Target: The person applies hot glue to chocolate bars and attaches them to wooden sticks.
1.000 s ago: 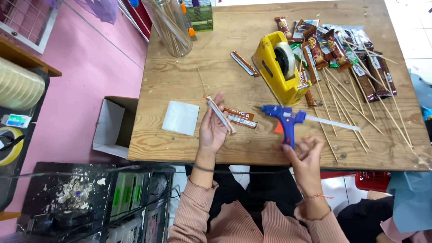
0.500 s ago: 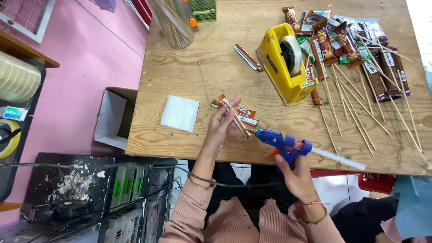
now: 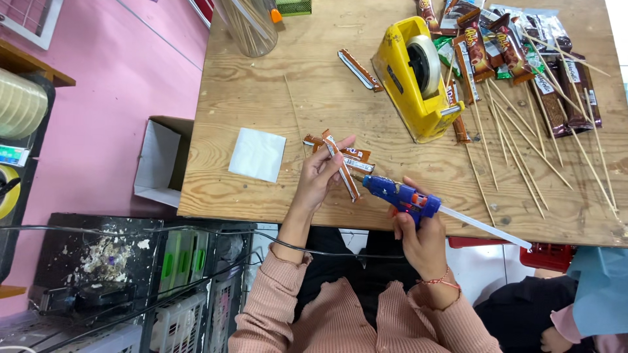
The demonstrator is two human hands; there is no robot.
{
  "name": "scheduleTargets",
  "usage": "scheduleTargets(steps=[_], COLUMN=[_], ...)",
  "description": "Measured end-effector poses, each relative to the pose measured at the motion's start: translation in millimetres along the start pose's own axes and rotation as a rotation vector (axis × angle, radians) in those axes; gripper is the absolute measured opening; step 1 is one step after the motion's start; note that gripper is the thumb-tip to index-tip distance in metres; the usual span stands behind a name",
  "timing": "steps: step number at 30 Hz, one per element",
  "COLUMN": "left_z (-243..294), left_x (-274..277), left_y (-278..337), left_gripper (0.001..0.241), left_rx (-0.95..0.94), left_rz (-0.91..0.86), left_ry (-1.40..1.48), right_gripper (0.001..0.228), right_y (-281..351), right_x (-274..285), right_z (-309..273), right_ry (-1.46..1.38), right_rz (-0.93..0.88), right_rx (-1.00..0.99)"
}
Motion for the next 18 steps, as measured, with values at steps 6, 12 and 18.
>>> scheduleTargets(steps=[6,12,18], left_z=[0,10,18], left_x=[-1,-6,-7], left_y=[-1,0,0], left_gripper=[0.048,0.048,0.047], left_rx=[0.008,0.031,0.044], left_rz=[-0.003,-0.024,-0.016], left_ry=[0.039,0.072,0.081], right_gripper=[0.056,0.057,0.057], right_y=[-1,2,-1], right_x=[-1,-1,-4], right_z=[3,14,10], right_ry=[0.030,0.029,0.087], right_rz=[-0.001,-0.012,0.011], right_rx=[-0.024,-0.037,-0.026])
Point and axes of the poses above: each hand's wrist, its own y-axis away from the middle knuckle, its own x-axis out of the back of the hand, z = x × y, the point moved 2 cm from there along -y, towards the middle knuckle, and after that the axes turned 15 degrees about -z, right-handed, at the moved point
